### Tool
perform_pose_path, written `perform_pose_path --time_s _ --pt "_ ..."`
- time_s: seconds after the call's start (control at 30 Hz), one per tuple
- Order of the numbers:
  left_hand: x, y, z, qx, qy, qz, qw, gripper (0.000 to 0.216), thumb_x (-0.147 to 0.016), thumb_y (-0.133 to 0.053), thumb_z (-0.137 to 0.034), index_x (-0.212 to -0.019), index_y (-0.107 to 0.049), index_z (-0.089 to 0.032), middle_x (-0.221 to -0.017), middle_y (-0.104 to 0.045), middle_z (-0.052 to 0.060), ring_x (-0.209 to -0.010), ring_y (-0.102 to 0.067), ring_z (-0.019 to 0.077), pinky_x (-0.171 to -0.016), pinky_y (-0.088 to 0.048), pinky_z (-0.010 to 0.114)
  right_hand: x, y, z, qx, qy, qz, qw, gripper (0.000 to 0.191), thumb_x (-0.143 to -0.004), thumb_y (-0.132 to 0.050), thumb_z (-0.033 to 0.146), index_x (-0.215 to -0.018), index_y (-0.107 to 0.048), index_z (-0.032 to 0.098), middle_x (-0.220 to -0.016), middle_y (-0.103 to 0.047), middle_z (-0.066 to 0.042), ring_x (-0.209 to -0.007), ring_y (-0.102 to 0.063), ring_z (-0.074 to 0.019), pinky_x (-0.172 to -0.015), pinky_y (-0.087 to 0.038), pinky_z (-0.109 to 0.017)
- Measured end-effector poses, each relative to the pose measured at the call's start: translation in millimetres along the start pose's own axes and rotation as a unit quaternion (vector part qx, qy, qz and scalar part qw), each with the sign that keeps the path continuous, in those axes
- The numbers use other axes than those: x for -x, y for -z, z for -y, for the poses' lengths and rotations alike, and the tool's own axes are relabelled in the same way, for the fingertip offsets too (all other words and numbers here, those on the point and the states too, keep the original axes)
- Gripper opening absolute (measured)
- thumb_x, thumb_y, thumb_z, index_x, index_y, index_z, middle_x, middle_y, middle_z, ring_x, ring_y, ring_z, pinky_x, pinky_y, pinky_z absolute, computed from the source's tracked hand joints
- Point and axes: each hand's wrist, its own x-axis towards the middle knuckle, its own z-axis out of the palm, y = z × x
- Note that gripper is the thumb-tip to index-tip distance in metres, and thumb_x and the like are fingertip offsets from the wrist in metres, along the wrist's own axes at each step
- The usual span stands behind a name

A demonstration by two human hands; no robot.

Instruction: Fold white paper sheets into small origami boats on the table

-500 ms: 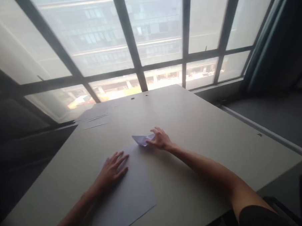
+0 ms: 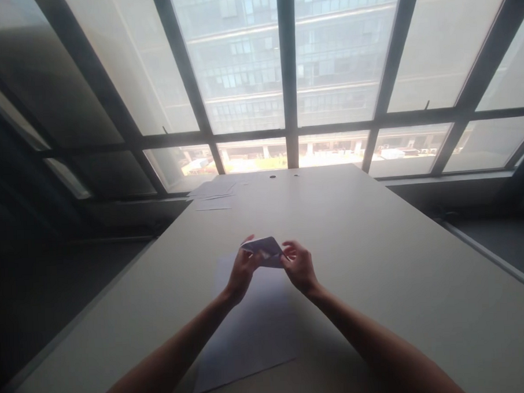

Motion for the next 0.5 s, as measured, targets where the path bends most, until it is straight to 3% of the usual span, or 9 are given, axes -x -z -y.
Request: perform_pose_path --time_s 0.07,0.13,0.2,0.23,0.37,0.5 --pt "3 7 -1 -0.016 -0.017 -0.014 1.0 0.066 -0.087 -0.065 -0.044 -0.143 -0.038 -0.02 -0.119 -0.064 0.01 -0.111 -0.06 0.0261 -0.097 -0.046 0.041 2 -1 5 -0.023 -0.049 0.066 0.996 0.027 -0.074 -0.067 0.027 -0.099 -0.068 0.014 -0.089 -0.071 -0.009 -0.084 -0.068 -0.0224 -0.079 -0.056 -0.037" --pt "6 14 -1 -0.026 -0.005 0.018 0.999 0.065 -0.086 -0.066 -0.047 -0.14 -0.044 -0.019 -0.119 -0.064 0.011 -0.111 -0.059 0.0279 -0.094 -0.047 0.039 0 2 11 -0.094 -0.09 0.145 0.981 0.037 -0.074 -0.067 0.028 -0.109 -0.066 0.016 -0.1 -0.072 -0.01 -0.089 -0.069 -0.0223 -0.077 -0.055 -0.035" --pt "9 18 -1 -0.022 0.019 0.057 0.998 0.06 -0.086 -0.064 -0.051 -0.134 -0.052 -0.017 -0.117 -0.065 0.011 -0.108 -0.06 0.0293 -0.089 -0.048 0.037 -4 5 16 -0.166 -0.137 0.262 0.941 0.039 -0.077 -0.067 0.032 -0.113 -0.066 0.017 -0.099 -0.072 -0.009 -0.086 -0.069 -0.0209 -0.075 -0.054 -0.034" --pt "9 18 -1 -0.017 0.031 0.074 0.997 0.058 -0.086 -0.063 -0.053 -0.13 -0.056 -0.017 -0.116 -0.066 0.011 -0.105 -0.061 0.029 -0.087 -0.048 0.036 -6 6 16 -0.182 -0.158 0.291 0.926 0.037 -0.077 -0.068 0.034 -0.109 -0.067 0.016 -0.096 -0.073 -0.009 -0.082 -0.069 -0.0201 -0.073 -0.053 -0.033" --pt "9 14 0 0.048 0.092 0.124 0.987 0.053 -0.086 -0.061 -0.057 -0.12 -0.063 -0.016 -0.104 -0.068 0.011 -0.083 -0.062 0.022 -0.072 -0.048 0.03 -7 0 2 -0.196 -0.224 0.269 0.916 0.029 -0.073 -0.073 0.037 -0.089 -0.069 0.013 -0.079 -0.069 -0.006 -0.068 -0.065 -0.0176 -0.065 -0.051 -0.031" --pt "7 10 1 0.122 0.13 0.162 0.971 0.056 -0.084 -0.066 -0.052 -0.13 -0.058 -0.019 -0.11 -0.066 0.012 -0.088 -0.063 0.0228 -0.075 -0.05 0.033 -4 -7 -15 -0.189 -0.209 0.181 0.942 0.028 -0.075 -0.071 0.039 -0.088 -0.07 0.014 -0.074 -0.068 -0.005 -0.061 -0.06 -0.0166 -0.059 -0.047 -0.029"
